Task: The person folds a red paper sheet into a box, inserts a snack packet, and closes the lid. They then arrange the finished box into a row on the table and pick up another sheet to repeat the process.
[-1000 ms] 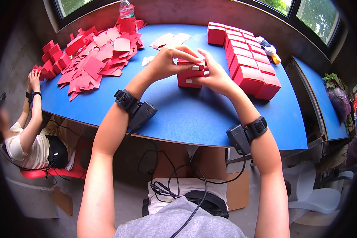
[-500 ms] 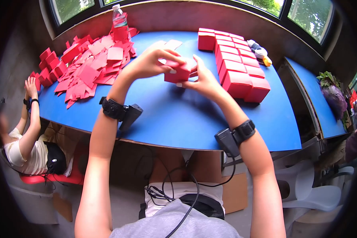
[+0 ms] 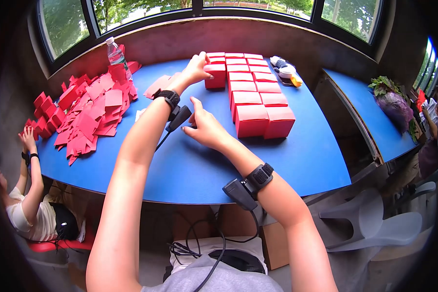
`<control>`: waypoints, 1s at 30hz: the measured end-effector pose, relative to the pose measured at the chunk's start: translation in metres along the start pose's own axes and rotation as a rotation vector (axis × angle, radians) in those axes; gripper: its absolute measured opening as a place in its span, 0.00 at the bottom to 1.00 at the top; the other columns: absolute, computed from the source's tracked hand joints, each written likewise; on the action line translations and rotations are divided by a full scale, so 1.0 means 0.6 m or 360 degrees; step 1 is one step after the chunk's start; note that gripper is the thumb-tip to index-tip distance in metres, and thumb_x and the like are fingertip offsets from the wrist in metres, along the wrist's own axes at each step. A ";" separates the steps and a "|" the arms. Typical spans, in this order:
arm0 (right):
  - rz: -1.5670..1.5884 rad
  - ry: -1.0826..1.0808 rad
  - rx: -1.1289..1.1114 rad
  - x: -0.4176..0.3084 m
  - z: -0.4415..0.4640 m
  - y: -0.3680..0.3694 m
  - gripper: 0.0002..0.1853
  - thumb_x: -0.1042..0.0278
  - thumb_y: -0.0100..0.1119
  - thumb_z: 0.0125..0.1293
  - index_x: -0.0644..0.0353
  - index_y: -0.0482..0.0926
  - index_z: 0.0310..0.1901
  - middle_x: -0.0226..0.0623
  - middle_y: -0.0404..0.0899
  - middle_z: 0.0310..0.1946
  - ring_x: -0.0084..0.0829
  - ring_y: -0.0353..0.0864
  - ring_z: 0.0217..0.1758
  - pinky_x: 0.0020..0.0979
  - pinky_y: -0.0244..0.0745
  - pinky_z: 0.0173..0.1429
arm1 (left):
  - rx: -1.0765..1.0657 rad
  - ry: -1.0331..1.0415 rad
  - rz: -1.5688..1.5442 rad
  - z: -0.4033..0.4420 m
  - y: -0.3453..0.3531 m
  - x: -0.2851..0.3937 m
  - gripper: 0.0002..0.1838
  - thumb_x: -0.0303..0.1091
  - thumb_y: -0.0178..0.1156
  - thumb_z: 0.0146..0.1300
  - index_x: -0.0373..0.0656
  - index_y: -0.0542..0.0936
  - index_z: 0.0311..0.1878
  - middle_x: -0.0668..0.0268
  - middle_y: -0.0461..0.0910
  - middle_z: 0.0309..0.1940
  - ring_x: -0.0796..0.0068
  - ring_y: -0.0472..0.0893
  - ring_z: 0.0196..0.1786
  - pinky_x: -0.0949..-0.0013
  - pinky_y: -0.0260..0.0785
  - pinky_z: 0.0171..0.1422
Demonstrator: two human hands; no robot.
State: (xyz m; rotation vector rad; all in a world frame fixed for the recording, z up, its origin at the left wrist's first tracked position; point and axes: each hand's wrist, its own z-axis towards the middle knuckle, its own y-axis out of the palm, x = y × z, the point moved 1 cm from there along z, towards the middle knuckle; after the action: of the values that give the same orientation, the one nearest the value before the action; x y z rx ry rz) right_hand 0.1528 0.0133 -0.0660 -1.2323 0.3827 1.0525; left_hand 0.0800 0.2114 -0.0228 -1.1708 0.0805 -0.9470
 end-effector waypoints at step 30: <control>-0.0028 0.0029 -0.0120 0.001 -0.004 -0.016 0.37 0.67 0.64 0.57 0.68 0.56 0.65 0.43 0.77 0.37 0.32 0.78 0.41 0.31 0.74 0.49 | 0.1416 -0.2683 0.0875 -0.598 -0.472 -0.393 0.28 0.42 0.63 0.49 0.33 0.77 0.52 0.47 0.79 0.47 0.56 0.80 0.51 0.61 0.72 0.56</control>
State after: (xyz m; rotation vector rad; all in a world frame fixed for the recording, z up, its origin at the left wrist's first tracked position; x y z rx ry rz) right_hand 0.1615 0.0117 -0.0621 -1.3109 0.3482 1.0495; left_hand -0.4176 0.0827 -0.0447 -0.6937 -1.1844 0.6586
